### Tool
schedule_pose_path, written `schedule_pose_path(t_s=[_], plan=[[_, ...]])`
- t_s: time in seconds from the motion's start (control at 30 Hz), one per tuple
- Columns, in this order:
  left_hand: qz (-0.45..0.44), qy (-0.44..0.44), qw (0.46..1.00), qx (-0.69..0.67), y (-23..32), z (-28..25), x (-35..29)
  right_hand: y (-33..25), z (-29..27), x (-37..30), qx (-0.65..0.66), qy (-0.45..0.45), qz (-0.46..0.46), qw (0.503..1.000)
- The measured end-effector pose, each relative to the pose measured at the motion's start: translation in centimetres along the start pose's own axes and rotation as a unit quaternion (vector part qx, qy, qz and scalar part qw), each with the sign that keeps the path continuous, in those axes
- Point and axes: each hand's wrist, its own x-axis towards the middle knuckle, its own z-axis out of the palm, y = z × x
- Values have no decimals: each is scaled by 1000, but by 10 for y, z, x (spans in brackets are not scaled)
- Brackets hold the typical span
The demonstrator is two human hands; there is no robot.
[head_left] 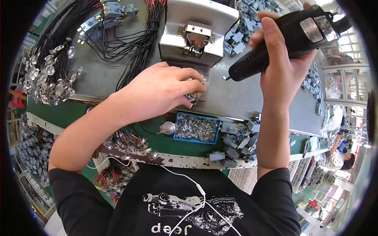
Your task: Assembling small components using an electric screwdriver on a production line.
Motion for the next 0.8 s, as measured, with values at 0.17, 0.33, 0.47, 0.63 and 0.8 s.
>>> schedule_pose_path(t_s=[0.17,0.33,0.47,0.63,0.8], plan=[[-194,330,916,-119,-27,-50,4,25,-36,11,-62,24,-251,966],[-199,409,863,220,-81,-123,-48,26,-20,-63,-81,-293,-257,917],[-149,270,940,142,-37,-92,-44,62,8,-93,-33,-458,153,875],[-224,-79,969,70,17,-65,-69,75,40,-91,21,-558,342,756],[-182,-136,970,83,13,-62,-80,71,69,-104,34,-595,415,688]])
